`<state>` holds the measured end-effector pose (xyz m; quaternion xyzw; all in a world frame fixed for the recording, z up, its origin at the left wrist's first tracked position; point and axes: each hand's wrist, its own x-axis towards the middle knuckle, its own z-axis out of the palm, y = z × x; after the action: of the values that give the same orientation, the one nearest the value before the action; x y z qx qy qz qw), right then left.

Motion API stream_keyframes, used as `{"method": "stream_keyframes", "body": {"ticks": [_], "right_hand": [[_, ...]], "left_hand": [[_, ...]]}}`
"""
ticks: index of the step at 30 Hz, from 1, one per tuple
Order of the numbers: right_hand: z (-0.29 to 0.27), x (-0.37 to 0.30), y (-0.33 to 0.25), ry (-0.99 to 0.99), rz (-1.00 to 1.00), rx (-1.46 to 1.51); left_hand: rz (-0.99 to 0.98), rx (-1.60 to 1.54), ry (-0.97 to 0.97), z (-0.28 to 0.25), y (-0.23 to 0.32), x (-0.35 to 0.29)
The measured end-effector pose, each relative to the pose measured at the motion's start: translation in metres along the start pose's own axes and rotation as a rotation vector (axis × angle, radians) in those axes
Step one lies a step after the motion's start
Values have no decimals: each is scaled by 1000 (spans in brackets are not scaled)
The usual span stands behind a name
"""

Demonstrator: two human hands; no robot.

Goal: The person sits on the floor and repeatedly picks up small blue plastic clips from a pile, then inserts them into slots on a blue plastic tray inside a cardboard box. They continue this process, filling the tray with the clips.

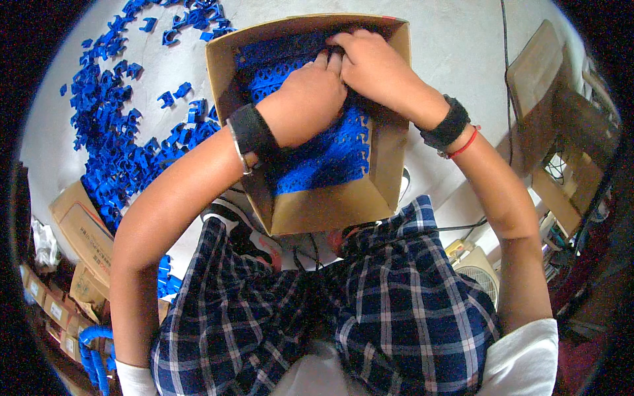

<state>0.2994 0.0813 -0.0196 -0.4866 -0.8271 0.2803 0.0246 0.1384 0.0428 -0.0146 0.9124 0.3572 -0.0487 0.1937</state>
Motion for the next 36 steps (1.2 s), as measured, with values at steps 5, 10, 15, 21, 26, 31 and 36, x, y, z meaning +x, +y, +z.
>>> {"method": "stream_keyframes", "body": {"ticks": [5,10,15,21,26,31,36], "right_hand": [[-18,1,-8,137,-64,213],[-21,5,-17,309,-119,173],[-24,-2,-31,247,-64,198],[-26,-8,-41,312,-21,56],[-23,-17,-44,292,53,66],[-19,-27,-45,298,30,60],[-18,-33,-43,262,60,50]], "left_hand": [[63,-382,109,-43,3,-18],[-215,-526,643,-63,-49,-48],[-512,-566,718,-36,-140,-84],[-421,-539,328,28,-145,-106],[-379,-410,384,40,-143,-98],[-430,-421,326,38,-149,-94],[-453,-319,320,40,-152,-99]]}}
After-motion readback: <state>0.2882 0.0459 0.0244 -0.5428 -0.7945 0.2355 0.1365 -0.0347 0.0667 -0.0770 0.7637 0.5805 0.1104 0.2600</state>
